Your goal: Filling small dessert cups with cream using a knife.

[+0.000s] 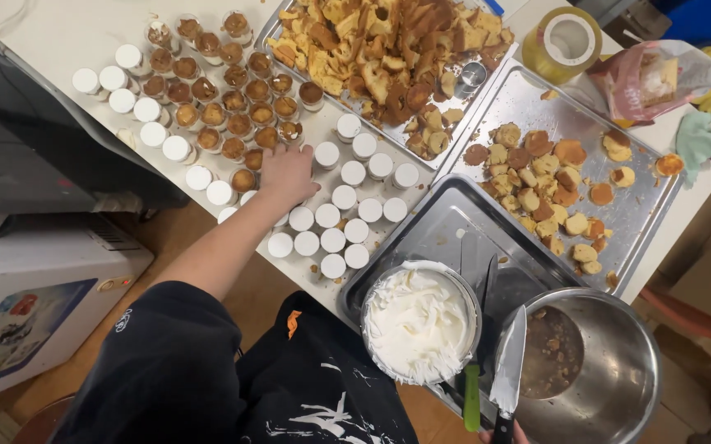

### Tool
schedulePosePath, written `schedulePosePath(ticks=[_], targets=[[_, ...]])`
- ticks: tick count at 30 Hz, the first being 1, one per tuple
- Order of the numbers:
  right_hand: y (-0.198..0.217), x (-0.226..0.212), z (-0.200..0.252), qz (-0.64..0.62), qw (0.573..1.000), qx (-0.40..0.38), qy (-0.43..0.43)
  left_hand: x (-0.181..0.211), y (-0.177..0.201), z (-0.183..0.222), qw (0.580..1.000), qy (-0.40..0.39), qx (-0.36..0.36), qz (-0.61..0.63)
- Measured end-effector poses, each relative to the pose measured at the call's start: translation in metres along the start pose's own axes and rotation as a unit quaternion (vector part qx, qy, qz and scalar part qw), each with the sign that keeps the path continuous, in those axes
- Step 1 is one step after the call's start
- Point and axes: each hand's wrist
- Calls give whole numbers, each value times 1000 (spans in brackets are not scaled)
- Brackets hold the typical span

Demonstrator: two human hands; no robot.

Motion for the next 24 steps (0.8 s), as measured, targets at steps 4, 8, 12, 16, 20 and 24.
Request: schedulePosePath(ticks=[4,8,12,16,20,24], targets=[[-5,-13,12,8,1000,10,3,-7,-44,-26,996,-21,48,-67],[-89,-129,23,-28,995,89,-37,-7,-24,-20,996,-40,66,-41],[-170,-256,17,40,974,199,-102,-15,13,13,986,-53,106,120],[-156,-251,15,80,967,176,-165,-25,46,58,942,-70,67,322],[-156,-321,10,309,941,28,-136,-24,11,94,755,-114,-60,643],[-163,-379,-21,540,834,-74,-87,-7,-12,129,542,-109,-137,822]])
Point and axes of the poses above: each hand's wrist, its own z-axis away from the middle knuckle, its own y-axis out of the back of the hand, x = y × z, and after that the axes turned 9 degrees about y, right-handed
